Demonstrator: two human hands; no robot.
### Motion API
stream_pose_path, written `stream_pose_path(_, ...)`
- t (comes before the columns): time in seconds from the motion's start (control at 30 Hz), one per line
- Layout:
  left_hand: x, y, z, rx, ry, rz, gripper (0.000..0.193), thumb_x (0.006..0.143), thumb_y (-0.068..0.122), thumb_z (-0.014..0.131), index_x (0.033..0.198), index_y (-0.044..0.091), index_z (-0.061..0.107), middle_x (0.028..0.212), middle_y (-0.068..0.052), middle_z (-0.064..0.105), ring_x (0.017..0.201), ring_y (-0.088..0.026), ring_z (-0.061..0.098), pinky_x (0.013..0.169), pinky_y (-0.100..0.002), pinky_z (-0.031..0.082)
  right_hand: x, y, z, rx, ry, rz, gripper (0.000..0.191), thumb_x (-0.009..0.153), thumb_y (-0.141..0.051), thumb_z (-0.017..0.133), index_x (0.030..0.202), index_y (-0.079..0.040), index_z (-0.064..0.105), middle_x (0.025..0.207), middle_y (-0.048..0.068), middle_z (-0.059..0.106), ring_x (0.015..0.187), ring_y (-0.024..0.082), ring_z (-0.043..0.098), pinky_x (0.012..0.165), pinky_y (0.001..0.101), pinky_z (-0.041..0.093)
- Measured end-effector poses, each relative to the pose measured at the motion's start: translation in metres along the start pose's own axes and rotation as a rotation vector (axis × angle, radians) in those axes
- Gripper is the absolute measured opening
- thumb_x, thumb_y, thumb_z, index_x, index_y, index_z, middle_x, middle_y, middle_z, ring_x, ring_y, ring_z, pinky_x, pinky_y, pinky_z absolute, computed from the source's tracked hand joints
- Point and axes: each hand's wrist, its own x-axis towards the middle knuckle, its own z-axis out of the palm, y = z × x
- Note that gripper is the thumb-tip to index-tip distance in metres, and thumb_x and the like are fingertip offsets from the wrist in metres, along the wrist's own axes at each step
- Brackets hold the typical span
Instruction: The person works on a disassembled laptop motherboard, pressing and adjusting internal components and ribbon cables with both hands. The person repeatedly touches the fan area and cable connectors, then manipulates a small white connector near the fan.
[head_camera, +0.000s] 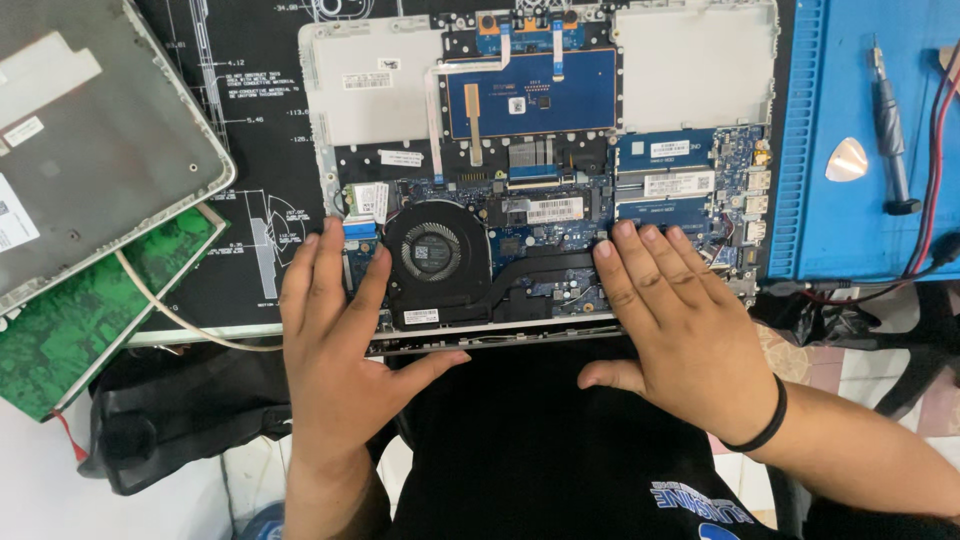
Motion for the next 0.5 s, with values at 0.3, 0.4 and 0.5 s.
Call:
stream_pose_path(0.3,0.0,-0.001,0.0,-0.006,-0.011,-0.002,0.102,0.056,0.05,0.096,0.139,0.003,0.062,0.157,-0.029,0.042,0.145,-0.049,0.04,0.117,-0.055,0.039,0.0,0.001,0.0,0.01,0.001,0.008,0.105,0.075,-0.07,0.062,0.147,0.004,0.047,0.15,0.025,0.049,0.136,0.042,0.05,0.117,0.0518,0.036)
stream_pose_path(0.4,0.0,-0.002,-0.001,-0.005,-0.02,0.0,0.102,0.054,0.05,0.097,0.138,0.002,0.062,0.156,-0.03,0.042,0.145,-0.05,0.039,0.117,-0.056,0.038,0.003,-0.002,-0.003,0.032,0.015,0.014,0.104,0.075,-0.071,0.062,0.147,0.003,0.047,0.15,0.024,0.049,0.137,0.042,0.05,0.118,0.0523,0.036)
stream_pose_path(0.5,0.0,-0.002,-0.001,-0.005,-0.019,0.002,0.102,0.054,0.049,0.097,0.137,0.002,0.062,0.156,-0.031,0.042,0.144,-0.05,0.039,0.116,-0.056,0.038,0.008,-0.01,-0.004,0.06,0.012,-0.01,0.102,0.075,-0.072,0.062,0.146,0.001,0.049,0.149,0.022,0.051,0.137,0.04,0.05,0.118,0.0524,0.035)
